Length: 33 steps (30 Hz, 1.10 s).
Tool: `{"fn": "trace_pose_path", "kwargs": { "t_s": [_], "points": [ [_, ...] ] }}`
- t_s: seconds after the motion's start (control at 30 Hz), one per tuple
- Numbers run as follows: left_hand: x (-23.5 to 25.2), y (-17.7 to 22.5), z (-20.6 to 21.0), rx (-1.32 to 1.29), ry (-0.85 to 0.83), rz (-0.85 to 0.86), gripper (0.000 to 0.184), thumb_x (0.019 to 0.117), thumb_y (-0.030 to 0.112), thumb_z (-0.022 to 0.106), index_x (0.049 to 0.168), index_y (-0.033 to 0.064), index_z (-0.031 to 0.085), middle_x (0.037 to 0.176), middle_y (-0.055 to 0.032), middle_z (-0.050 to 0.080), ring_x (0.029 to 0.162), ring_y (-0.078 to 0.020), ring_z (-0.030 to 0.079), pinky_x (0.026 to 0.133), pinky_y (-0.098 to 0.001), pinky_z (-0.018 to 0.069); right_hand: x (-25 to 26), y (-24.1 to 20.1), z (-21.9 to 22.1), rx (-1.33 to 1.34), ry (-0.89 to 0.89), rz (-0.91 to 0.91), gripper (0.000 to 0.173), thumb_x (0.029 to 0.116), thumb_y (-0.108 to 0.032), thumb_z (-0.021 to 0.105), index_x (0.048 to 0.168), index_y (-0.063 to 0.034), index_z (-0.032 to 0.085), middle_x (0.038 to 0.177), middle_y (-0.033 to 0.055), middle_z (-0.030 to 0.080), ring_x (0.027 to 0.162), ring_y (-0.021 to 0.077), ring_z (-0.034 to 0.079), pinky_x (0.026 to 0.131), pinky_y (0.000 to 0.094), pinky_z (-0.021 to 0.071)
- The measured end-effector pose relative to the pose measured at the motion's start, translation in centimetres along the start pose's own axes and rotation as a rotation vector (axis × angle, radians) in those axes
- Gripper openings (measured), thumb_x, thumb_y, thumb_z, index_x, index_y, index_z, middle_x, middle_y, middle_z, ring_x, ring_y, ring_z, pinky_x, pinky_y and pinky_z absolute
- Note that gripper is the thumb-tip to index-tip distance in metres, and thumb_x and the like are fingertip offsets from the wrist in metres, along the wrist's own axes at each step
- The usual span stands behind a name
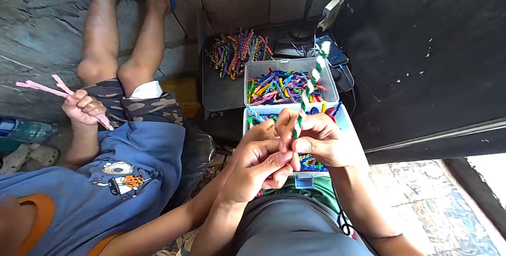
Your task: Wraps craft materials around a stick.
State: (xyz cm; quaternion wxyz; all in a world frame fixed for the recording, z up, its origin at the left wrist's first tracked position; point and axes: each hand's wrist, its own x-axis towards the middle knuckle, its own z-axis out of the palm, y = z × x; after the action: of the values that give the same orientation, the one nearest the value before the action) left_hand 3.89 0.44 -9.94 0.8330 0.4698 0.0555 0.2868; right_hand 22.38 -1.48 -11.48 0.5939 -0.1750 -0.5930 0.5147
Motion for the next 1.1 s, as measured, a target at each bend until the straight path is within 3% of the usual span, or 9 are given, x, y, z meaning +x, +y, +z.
{"fn": "trace_pose_path", "kwargs": {
  "t_s": [0.13, 0.23, 0.33, 0.43, 0.7, 0.83, 0.9, 0.97, 1.1],
  "points": [
    [0.3, -0.3, 0.0, -0.08, -0.004, -0.009, 0.018, 0.1049, 0.019, 0.056, 0.097, 0.0116, 0.071, 0.073, 0.0154, 0.061, 0.057, 0.0117, 0.049, 0.05, -0.0063, 0.0373, -0.2, 0.0, 1.0, -0.109, 0.186, -0.062, 0.015, 0.0934, -0.02, 0.074, 0.08, -0.0151, 0.071, 0.089, -0.0097, 0.065, 0.09, -0.0027, 0.061, 0.081, 0.0153, 0.0519],
    [0.3, -0.6, 0.5, 0.443, 0.174, 0.203, 0.018, 0.106, 0.011, 0.05, 0.099, 0.009, 0.067, 0.074, 0.0165, 0.057, 0.061, 0.0131, 0.046, 0.053, -0.0054, 0.0368, -0.6, -0.5, 2.5, -0.349, 0.387, -0.065, 0.018, 0.093, -0.015, 0.07, 0.077, -0.0151, 0.062, 0.085, -0.0096, 0.059, 0.081, -0.005, 0.058, 0.073, 0.0122, 0.0515],
    [0.5, -1.3, 0.8, 1.096, 0.372, 0.423, 0.022, 0.1033, 0.009, 0.054, 0.093, -0.0053, 0.068, 0.074, -0.0004, 0.062, 0.065, 0.0054, 0.054, 0.062, -0.0088, 0.045, -0.8, -0.1, 3.3, -0.543, 0.505, -0.101, 0.016, 0.0934, -0.012, 0.068, 0.079, -0.0129, 0.06, 0.083, -0.0086, 0.057, 0.078, -0.0053, 0.057, 0.071, 0.0114, 0.0518],
    [1.1, -2.4, 1.3, 1.596, 0.55, 0.523, 0.021, 0.0989, 0.006, 0.056, 0.086, -0.0047, 0.069, 0.072, -0.0115, 0.066, 0.065, -0.0088, 0.063, 0.064, -0.0156, 0.0503, -0.5, 0.6, 3.4, -0.622, 0.576, -0.097, 0.017, 0.0923, -0.011, 0.067, 0.078, -0.012, 0.059, 0.081, -0.0086, 0.054, 0.075, -0.0064, 0.054, 0.067, 0.0091, 0.0481],
    [2.2, -3.7, 1.1, 1.868, 0.629, 0.607, 0.013, 0.0929, 0.003, 0.06, 0.084, -0.0043, 0.067, 0.069, -0.0125, 0.064, 0.058, -0.0171, 0.063, 0.053, -0.0238, 0.05, -0.4, 1.5, 3.4, -0.716, 0.646, -0.142, 0.021, 0.0939, -0.015, 0.065, 0.076, -0.0124, 0.055, 0.079, -0.0076, 0.051, 0.075, -0.005, 0.05, 0.065, 0.0086, 0.0413],
    [2.7, -4.0, 0.6, 1.658, 0.56, 0.517, 0.013, 0.093, 0.002, 0.059, 0.089, -0.006, 0.068, 0.071, -0.0116, 0.065, 0.06, -0.0144, 0.064, 0.059, -0.0229, 0.0529, -0.4, 1.4, 2.9, -0.64, 0.661, -0.068, 0.021, 0.0934, -0.012, 0.066, 0.076, -0.0139, 0.054, 0.08, -0.0087, 0.052, 0.072, -0.007, 0.051, 0.064, 0.0079, 0.0446],
    [2.2, -2.8, -0.1, 1.233, 0.406, 0.343, 0.022, 0.102, 0.004, 0.05, 0.091, -0.005, 0.068, 0.068, -0.0024, 0.06, 0.059, -0.0016, 0.055, 0.058, -0.0147, 0.0467, -0.5, 0.8, 2.2, -0.514, 0.584, 0.048, 0.021, 0.0941, -0.011, 0.064, 0.076, -0.0149, 0.054, 0.081, -0.0082, 0.053, 0.071, -0.0048, 0.053, 0.063, 0.0106, 0.0462],
    [1.7, -1.4, -0.6, 0.774, 0.227, 0.183, 0.026, 0.1061, 0.007, 0.043, 0.091, 0.0038, 0.064, 0.066, 0.0121, 0.052, 0.056, 0.01, 0.044, 0.052, -0.0073, 0.0368, -0.5, 0.3, 1.0, -0.308, 0.435, 0.135, 0.018, 0.0948, -0.014, 0.065, 0.078, -0.017, 0.06, 0.086, -0.0082, 0.058, 0.077, -0.0021, 0.057, 0.068, 0.0138, 0.0492],
    [1.2, -0.2, -0.6, 0.324, 0.005, 0.019, 0.028, 0.1083, 0.011, 0.042, 0.091, 0.0147, 0.064, 0.069, 0.0187, 0.053, 0.057, 0.0135, 0.043, 0.05, -0.0054, 0.0339, -0.6, 0.3, 0.0, -0.018, 0.216, 0.074, 0.008, 0.0907, -0.016, 0.074, 0.083, -0.0156, 0.073, 0.091, -0.0088, 0.067, 0.088, -0.0017, 0.063, 0.077, 0.0156, 0.0537]
  ]
}}
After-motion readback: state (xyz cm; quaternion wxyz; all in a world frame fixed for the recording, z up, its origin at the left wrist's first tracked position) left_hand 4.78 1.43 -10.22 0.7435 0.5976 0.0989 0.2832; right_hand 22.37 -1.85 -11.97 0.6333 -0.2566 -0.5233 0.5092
